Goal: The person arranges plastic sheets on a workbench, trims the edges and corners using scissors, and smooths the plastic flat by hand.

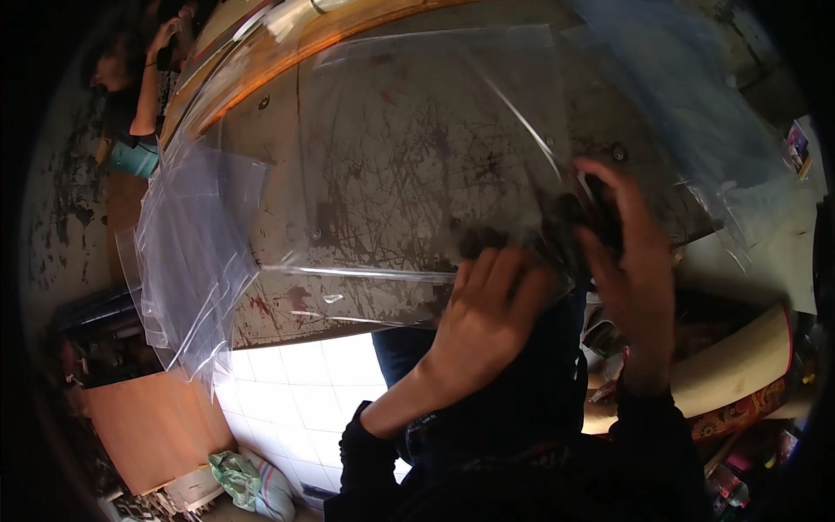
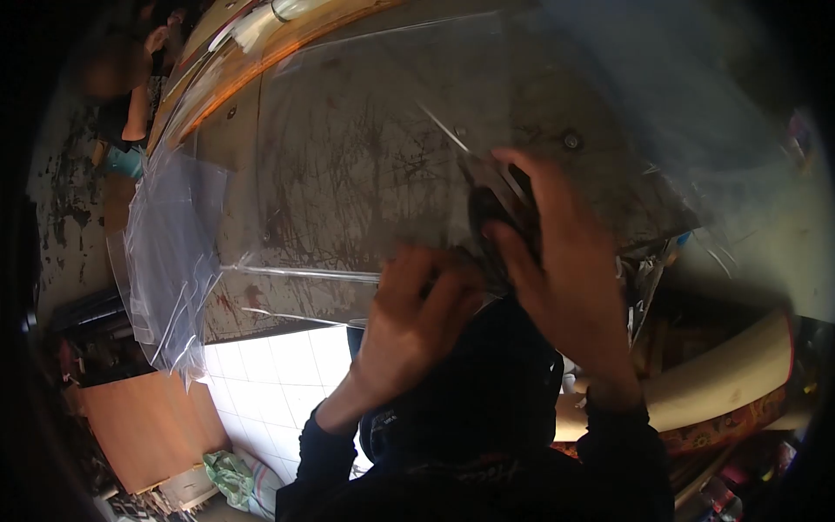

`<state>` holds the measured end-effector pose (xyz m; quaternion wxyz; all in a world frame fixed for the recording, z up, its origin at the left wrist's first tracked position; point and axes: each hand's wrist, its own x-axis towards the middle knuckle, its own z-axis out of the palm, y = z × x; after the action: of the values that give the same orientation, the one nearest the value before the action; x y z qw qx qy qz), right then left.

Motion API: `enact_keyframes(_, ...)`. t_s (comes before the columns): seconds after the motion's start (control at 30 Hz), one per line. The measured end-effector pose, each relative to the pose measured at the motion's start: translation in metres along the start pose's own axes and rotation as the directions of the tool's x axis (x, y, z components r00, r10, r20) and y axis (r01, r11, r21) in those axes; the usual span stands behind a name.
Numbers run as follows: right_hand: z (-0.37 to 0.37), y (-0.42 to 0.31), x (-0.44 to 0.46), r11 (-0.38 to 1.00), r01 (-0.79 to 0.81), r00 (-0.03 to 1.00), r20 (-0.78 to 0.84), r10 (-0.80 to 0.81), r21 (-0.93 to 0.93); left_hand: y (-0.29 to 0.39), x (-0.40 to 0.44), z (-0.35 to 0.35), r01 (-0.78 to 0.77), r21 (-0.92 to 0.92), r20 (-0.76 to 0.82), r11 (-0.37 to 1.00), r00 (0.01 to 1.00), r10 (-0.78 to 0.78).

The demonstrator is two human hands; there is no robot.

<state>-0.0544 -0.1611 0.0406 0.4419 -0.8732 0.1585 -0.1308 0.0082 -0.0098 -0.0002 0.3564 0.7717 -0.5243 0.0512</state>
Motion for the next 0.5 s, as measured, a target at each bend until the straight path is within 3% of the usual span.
enact_keyframes(0.07, 0.026, 0.011, 0.014, 0.988, 0.15, 0.959, -0.247, -0.14, 0.021, 0.005, 0.0, 0.005, 0.04, -0.001, -0.024, 0.999, 0.999, -0.04)
enact_keyframes(0.1, 0.034, 0.013, 0.015, 0.989, 0.15, 0.958, -0.252, -0.14, 0.021, 0.008, 0.001, 0.007, 0.085, -0.011, -0.062, 0.996, 0.994, -0.086)
enact_keyframes(0.17, 0.046, 0.016, 0.017, 0.968, 0.122, 0.927, -0.322, -0.191, -0.221, 0.01, 0.002, 0.01, 0.133, -0.022, -0.097, 0.991, 0.986, -0.134)
enact_keyframes(0.27, 0.048, 0.02, 0.02, 0.947, 0.173, 0.913, -0.317, -0.257, -0.269, 0.016, 0.001, 0.014, 0.186, 0.002, -0.12, 0.983, 0.976, -0.184)
enact_keyframes(0.37, 0.048, 0.02, 0.018, 0.933, 0.092, 0.948, -0.256, -0.19, -0.349, 0.02, 0.0, 0.019, 0.24, 0.04, -0.184, 0.97, 0.956, -0.229)
enact_keyframes(0.5, 0.046, 0.021, 0.018, 0.916, 0.103, 0.944, -0.254, -0.213, -0.387, 0.02, -0.003, 0.018, 0.253, 0.075, -0.265, 0.964, 0.937, -0.226)
